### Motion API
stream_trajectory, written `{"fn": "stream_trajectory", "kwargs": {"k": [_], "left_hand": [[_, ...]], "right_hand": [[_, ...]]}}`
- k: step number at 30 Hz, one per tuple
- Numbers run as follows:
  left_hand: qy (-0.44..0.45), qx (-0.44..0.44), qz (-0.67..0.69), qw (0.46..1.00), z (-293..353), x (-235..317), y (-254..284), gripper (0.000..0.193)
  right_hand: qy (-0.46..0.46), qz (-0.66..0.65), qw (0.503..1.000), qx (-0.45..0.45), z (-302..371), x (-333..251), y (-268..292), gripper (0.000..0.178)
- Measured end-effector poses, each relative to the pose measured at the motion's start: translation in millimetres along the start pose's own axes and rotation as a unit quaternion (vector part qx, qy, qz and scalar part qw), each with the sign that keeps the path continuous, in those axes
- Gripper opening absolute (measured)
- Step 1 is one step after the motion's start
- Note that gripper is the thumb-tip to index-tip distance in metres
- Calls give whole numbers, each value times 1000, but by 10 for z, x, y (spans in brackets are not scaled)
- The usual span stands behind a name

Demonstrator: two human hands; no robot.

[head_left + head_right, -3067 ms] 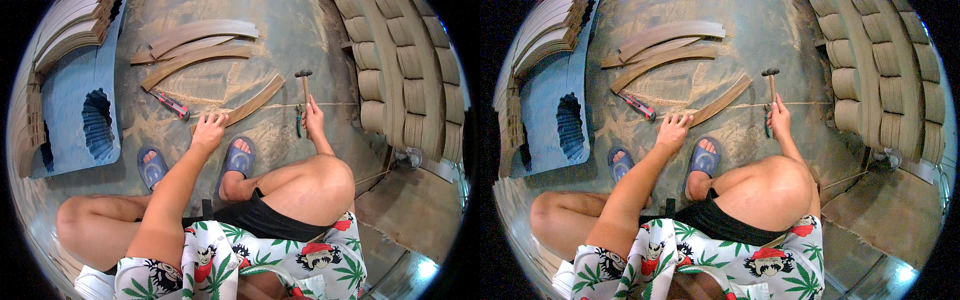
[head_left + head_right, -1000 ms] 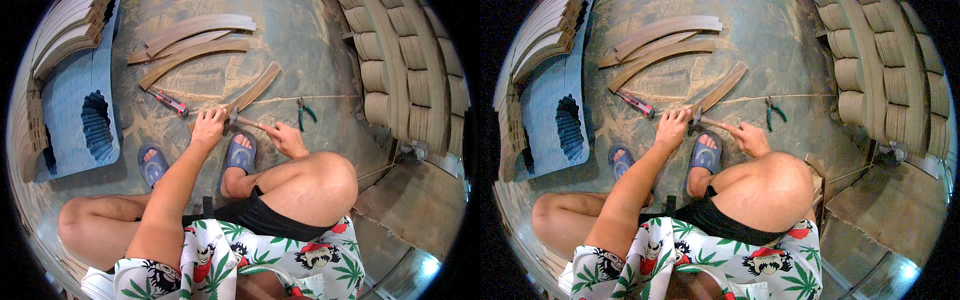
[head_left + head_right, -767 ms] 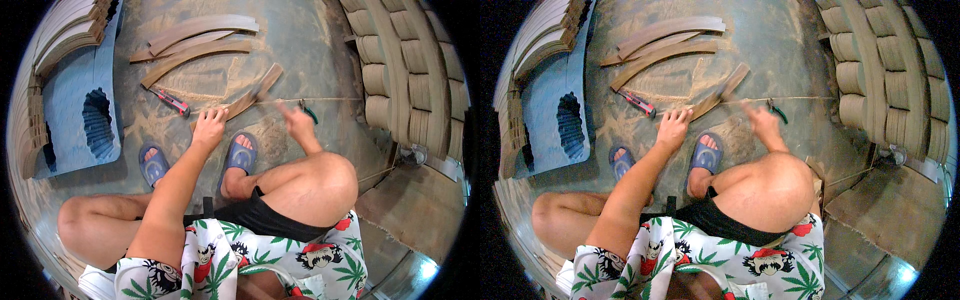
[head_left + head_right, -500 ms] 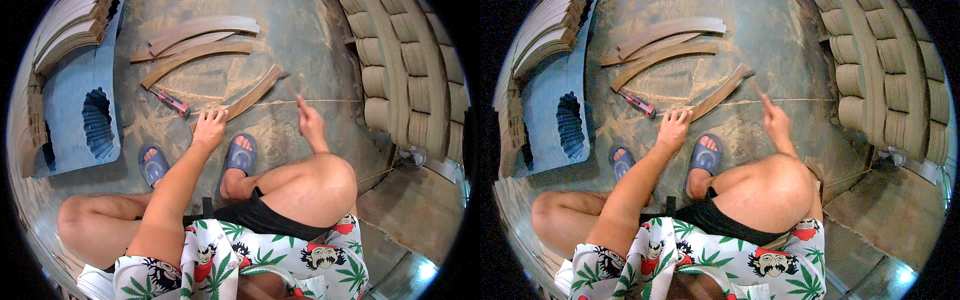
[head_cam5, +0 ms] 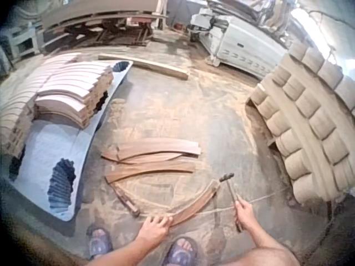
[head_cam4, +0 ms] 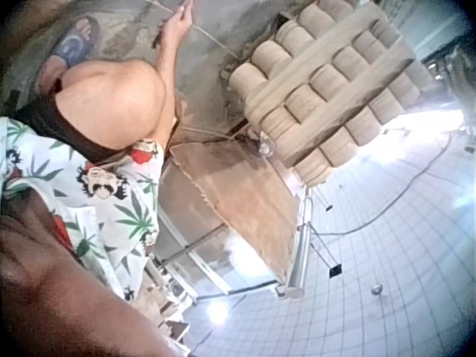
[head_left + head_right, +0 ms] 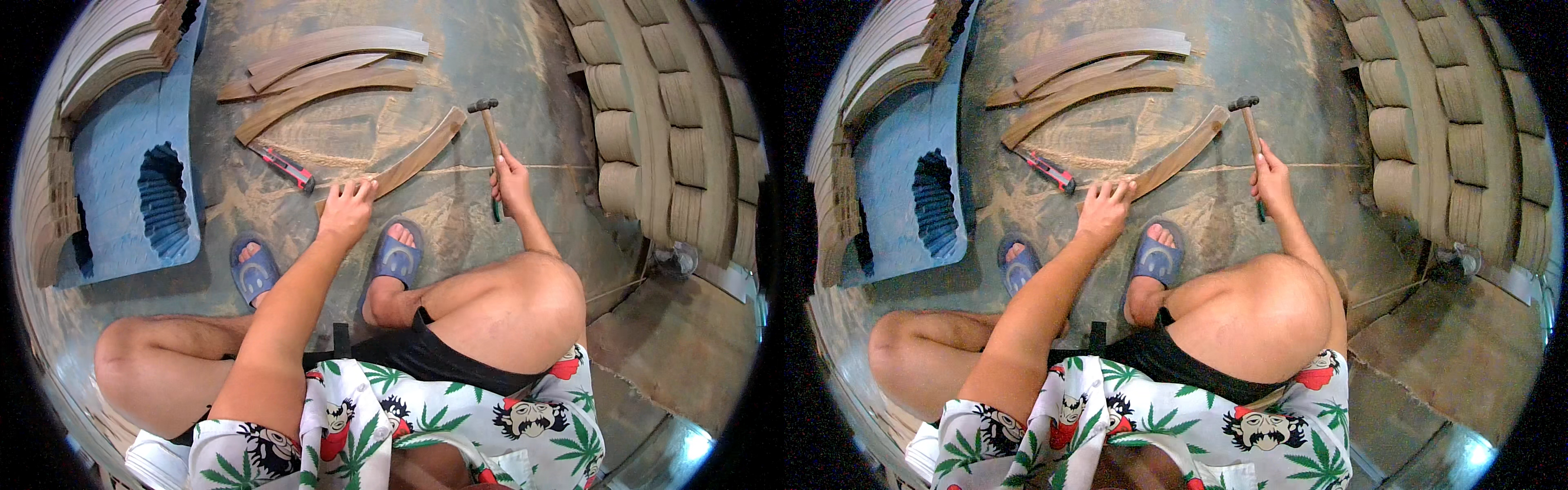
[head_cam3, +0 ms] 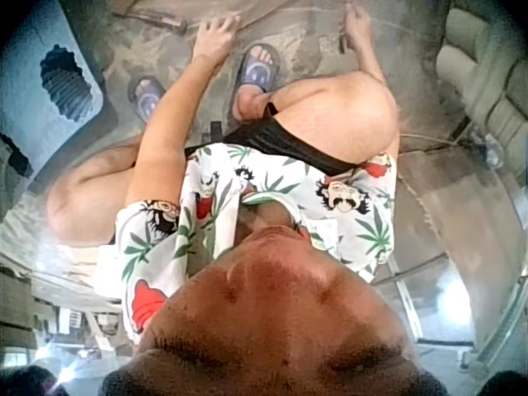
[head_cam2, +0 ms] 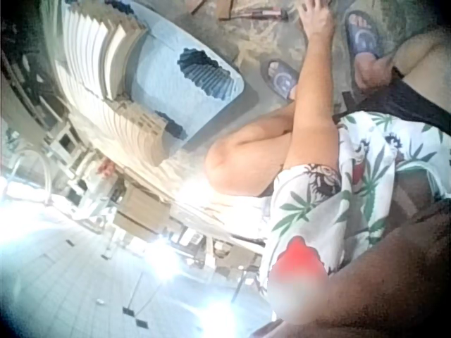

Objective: The person sits on the floor and assembles curved wooden pieces. They use a hammer to tap the pieces together and a utility knife to trim edges, working on multiple pieces sequentially.

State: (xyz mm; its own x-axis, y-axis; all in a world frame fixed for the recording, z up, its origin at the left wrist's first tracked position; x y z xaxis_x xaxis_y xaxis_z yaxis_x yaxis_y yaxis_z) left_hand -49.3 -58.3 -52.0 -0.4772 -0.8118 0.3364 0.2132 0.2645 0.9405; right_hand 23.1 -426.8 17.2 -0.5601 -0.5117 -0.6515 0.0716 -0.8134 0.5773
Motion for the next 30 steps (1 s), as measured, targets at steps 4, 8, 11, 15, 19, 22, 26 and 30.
{"fn": "stream_trajectory", "kwargs": {"k": [4,8,11,15,19,22,26,30], "left_hand": [[3,2,16,1000,-51,43,4,64],[0,5,11,1000,3,7,24,65],[4,-1,17,1000,-8,-6,24,65],[-10,-2,-7,1000,-30,38,52,59],[-8,9,1,1000,-8,61,47,58],[-9,11,-2,1000,-31,-2,45,57],[0,-14,16,1000,-16,-20,9,66],[-12,-6,14,1000,-43,21,24,64]], "right_hand": [[-33,-16,997,-71,-5,28,26,49],[-40,122,955,-266,219,-79,-205,46],[-54,142,931,-333,499,-284,-205,43],[-61,30,980,-187,291,-221,-22,45],[-45,37,989,-135,190,-341,-147,43],[-28,184,935,-301,328,-569,-270,43],[-18,126,955,-267,348,-533,-213,45],[-48,47,992,-102,246,-500,-56,48]]}}
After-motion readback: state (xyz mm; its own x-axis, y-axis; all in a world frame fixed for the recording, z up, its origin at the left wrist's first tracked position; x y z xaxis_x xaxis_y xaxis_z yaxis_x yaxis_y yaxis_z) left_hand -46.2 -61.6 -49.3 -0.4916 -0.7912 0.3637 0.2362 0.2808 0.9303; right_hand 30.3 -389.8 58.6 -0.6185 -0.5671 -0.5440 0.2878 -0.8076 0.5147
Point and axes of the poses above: each hand's wrist, its own z-axis away from the middle knuckle, its own y-axis out of the back of the hand, x = y × z, the point moved 6 cm from there along -z, towards the middle knuckle, and after that the axes turned 11 degrees about z, right-handed, at the moved point
